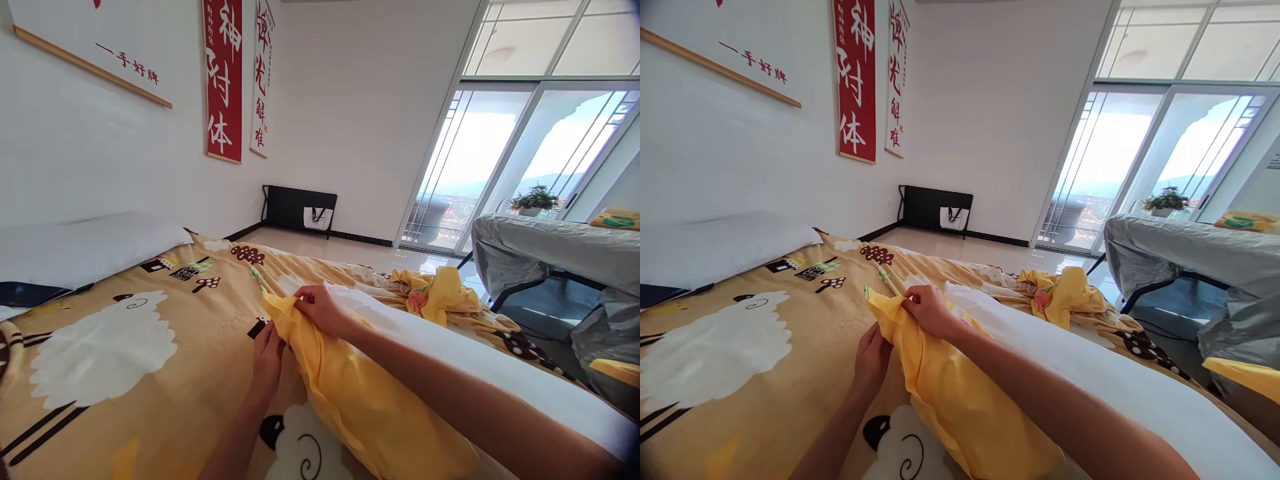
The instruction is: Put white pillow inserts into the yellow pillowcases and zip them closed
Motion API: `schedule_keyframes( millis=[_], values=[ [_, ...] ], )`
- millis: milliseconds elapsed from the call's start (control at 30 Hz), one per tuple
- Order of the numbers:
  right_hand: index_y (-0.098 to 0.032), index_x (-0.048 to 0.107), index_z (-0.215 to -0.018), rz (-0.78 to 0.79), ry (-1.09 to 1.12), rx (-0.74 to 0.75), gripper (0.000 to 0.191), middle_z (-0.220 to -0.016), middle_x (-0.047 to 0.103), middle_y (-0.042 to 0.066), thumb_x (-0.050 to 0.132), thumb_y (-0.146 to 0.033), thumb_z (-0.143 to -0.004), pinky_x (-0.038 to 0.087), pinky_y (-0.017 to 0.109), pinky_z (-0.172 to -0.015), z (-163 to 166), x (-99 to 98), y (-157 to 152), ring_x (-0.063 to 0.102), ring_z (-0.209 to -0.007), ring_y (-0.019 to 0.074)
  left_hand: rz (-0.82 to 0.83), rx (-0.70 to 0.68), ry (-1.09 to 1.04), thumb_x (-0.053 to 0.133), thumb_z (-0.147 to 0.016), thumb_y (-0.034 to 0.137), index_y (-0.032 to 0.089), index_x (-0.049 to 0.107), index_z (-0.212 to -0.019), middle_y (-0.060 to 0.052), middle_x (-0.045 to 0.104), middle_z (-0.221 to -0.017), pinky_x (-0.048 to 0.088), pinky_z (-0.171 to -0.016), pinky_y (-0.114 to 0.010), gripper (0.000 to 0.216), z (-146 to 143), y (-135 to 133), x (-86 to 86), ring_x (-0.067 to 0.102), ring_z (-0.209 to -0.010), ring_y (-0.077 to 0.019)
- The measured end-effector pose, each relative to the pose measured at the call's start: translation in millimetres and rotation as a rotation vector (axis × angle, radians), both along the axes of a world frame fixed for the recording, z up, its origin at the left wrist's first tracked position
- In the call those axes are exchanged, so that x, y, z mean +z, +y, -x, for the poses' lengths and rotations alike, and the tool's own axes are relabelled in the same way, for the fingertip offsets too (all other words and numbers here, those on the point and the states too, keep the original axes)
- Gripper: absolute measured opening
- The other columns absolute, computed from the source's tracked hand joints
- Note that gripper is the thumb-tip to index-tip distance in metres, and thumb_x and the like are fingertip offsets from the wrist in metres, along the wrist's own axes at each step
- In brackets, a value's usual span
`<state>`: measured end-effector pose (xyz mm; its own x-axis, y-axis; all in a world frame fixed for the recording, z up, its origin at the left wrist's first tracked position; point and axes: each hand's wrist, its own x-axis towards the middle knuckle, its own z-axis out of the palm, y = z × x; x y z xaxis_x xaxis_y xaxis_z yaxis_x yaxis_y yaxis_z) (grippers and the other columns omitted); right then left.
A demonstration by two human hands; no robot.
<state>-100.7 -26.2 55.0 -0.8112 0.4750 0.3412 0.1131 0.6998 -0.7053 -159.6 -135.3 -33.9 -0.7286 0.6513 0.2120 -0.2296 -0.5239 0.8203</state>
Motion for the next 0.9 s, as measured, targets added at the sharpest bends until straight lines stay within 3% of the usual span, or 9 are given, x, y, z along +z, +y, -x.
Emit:
schedule_keyframes(
  millis=[100, 200, 333, 433, 500, 600, 700, 900],
  values=[
    [-0.018, 0.066, -0.073, -0.151, -0.062, 0.016, 0.013, -0.057, 0.054, -0.004, 0.057, -0.025, -0.079, 0.031, 0.022, -0.056, -1.4, -0.2, -12.8, 0.043, -0.055, 0.0089, 0.027, -0.041, -0.133, 0.069, -0.064, 0.039, 0.015, 0.060, -0.076, 0.001, 0.057, -0.068, 0.037, -0.057, -0.022, 0.028, 6.0, 1.7, -5.4, 0.048, -0.062, -0.0121],
    [-0.019, 0.064, -0.075, -0.357, -0.119, 0.052, 0.013, -0.068, 0.062, -0.001, 0.053, -0.016, -0.080, 0.030, 0.023, -0.060, -4.7, -0.5, -22.8, 0.048, -0.063, 0.0106, 0.032, -0.076, -0.122, 0.072, -0.064, 0.034, 0.014, 0.063, -0.080, -0.001, 0.061, -0.071, 0.039, -0.059, -0.022, 0.027, 8.1, 2.4, -9.0, 0.051, -0.064, -0.0120],
    [-0.021, 0.058, -0.096, -0.459, -0.197, 0.006, 0.018, -0.072, 0.061, 0.000, 0.050, -0.017, -0.081, 0.027, 0.024, -0.056, -10.4, 2.2, -29.3, 0.046, -0.061, 0.0121, 0.016, -0.124, -0.113, 0.075, -0.061, 0.033, 0.014, 0.066, -0.082, -0.001, 0.064, -0.072, 0.039, -0.056, -0.021, 0.030, 5.0, -2.1, 0.4, 0.053, -0.062, -0.0119],
    [-0.018, 0.056, -0.079, -0.452, -0.244, -0.050, 0.010, -0.069, 0.058, 0.001, 0.048, -0.020, -0.085, 0.025, 0.025, -0.056, -16.7, 7.7, -32.9, 0.043, -0.060, 0.0117, -0.003, -0.123, -0.200, 0.077, -0.056, 0.033, 0.015, 0.065, -0.079, 0.000, 0.064, -0.068, 0.039, -0.054, -0.021, 0.031, 2.1, -4.6, 7.2, 0.052, -0.057, -0.0106],
    [-0.017, 0.053, -0.067, -0.435, -0.248, 0.024, 0.021, -0.072, 0.059, 0.002, 0.046, -0.021, -0.086, 0.027, 0.025, -0.058, -21.8, 10.9, -35.8, 0.045, -0.064, 0.0115, -0.020, -0.106, -0.228, 0.077, -0.057, 0.033, 0.014, 0.065, -0.078, 0.000, 0.064, -0.068, 0.041, -0.055, -0.021, 0.030, 1.3, -4.2, 6.4, 0.053, -0.059, -0.0105],
    [-0.017, 0.052, -0.067, -0.399, -0.245, 0.099, 0.015, -0.077, 0.058, 0.002, 0.051, -0.021, -0.082, 0.029, 0.024, -0.061, -27.3, 10.8, -39.2, 0.045, -0.068, 0.0112, -0.030, -0.089, -0.169, 0.076, -0.060, 0.031, 0.014, 0.066, -0.080, -0.001, 0.065, -0.072, 0.043, -0.059, -0.022, 0.029, 1.1, -1.2, -0.8, 0.056, -0.065, -0.0123],
    [-0.017, 0.049, -0.065, -0.341, -0.244, 0.068, 0.011, -0.070, 0.054, -0.001, 0.057, -0.017, -0.073, 0.028, 0.024, -0.057, -26.3, 4.4, -39.2, 0.041, -0.062, 0.0098, -0.014, -0.071, -0.093, 0.074, -0.062, 0.029, 0.014, 0.066, -0.082, -0.001, 0.066, -0.074, 0.044, -0.061, -0.023, 0.027, 0.7, 1.3, -6.9, 0.057, -0.067, -0.0134],
    [-0.018, 0.044, -0.059, -0.075, -0.131, 0.032, 0.019, -0.058, 0.044, -0.005, 0.056, -0.016, -0.073, 0.026, 0.023, -0.052, -18.2, -6.9, -30.6, 0.036, -0.055, 0.0079, -0.010, -0.101, -0.158, 0.074, -0.060, 0.031, 0.014, 0.063, -0.082, -0.001, 0.064, -0.074, 0.042, -0.057, -0.022, 0.030, 2.5, 0.0, -1.9, 0.055, -0.063, -0.0121]
  ],
)
